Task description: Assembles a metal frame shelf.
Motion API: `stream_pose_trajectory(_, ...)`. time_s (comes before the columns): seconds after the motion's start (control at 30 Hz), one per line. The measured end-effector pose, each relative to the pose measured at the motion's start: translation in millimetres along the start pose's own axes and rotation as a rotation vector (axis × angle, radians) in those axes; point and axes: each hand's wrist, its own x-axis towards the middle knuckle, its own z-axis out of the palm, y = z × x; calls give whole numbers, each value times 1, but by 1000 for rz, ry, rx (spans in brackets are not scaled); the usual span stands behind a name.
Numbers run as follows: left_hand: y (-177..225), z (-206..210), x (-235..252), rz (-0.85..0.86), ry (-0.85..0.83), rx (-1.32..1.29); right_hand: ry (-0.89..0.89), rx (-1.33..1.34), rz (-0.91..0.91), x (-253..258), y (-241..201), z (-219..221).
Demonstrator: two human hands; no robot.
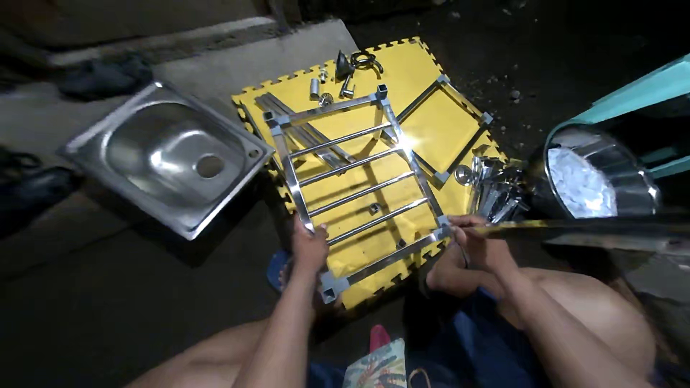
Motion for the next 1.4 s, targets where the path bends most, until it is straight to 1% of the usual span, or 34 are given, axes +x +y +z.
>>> stream_pose_trajectory(0.1, 9, 19, -14, -26, 62, -142, 114, -97, -33, 27, -5, -14)
stream_pose_trajectory(0.17, 17, 32, -18, -51, 93, -198, 185, -6, 13, 39, -4, -18)
stream_pose_trajectory(0.23, 19, 47, -22, -69, 123, -222, 245, 165, 173, 47, -7, -19)
stream_pose_trajectory(0.27, 18, 55, -26, -78, 140, -219, 271, 204, 256, 51, -9, -18)
stream_pose_trajectory(0.33, 22, 68, -35, -89, 159, -235, 306, 192, 366, 56, -11, -19)
stream_pose_trajectory(0.37, 23, 72, -38, -86, 162, -248, 314, 180, 388, 57, -12, -21)
stream_pose_trajectory(0.43, 23, 79, -40, -69, 170, -265, 313, 182, 345, 55, -5, -28)
stream_pose_trajectory(0.53, 32, 78, -33, -35, 173, -268, 284, 179, 85, 54, 11, -40)
stream_pose_trajectory(0.57, 37, 76, -29, -19, 169, -268, 266, 187, 46, 54, 14, -43)
stream_pose_trajectory(0.6, 41, 73, -25, -9, 164, -264, 249, 207, 44, 54, 15, -44)
stream_pose_trajectory(0.67, 48, 67, -17, 1, 163, -246, 209, 246, 108, 55, 15, -44)
stream_pose_trajectory(0.7, 52, 64, -15, 5, 167, -236, 200, 259, 101, 55, 15, -45)
stream_pose_trajectory(0.8, 55, 56, -17, 7, 167, -212, 218, 283, -48, 53, 12, -46)
stream_pose_trajectory(0.87, 60, 53, -19, 29, 177, -202, 225, 308, -101, 53, 8, -47)
stream_pose_trajectory(0.97, 67, 43, -9, 110, 192, -151, 248, 305, -103, 53, 2, -45)
stream_pose_trajectory(1.03, 75, 32, 5, 148, 162, -107, 232, 250, -125, 52, 0, -43)
stream_pose_trajectory(1.13, 87, 14, 36, 102, 47, -35, 144, 137, -105, 54, -7, -36)
stream_pose_trajectory(1.2, 85, 6, 53, 50, -53, -11, 30, 120, -84, 55, -10, -31)
stream_pose_trajectory(1.23, 80, 5, 58, 33, -76, -2, -8, 120, -75, 54, -11, -27)
stream_pose_trajectory(1.27, 77, 6, 60, 23, -63, -1, -17, 131, -57, 54, -11, -23)
stream_pose_trajectory(1.33, 73, 12, 57, 9, 35, 30, -53, 165, -28, 53, -11, -18)
stream_pose_trajectory(1.4, 77, 17, 49, 51, 174, 247, -65, 183, -21, 53, -12, -17)
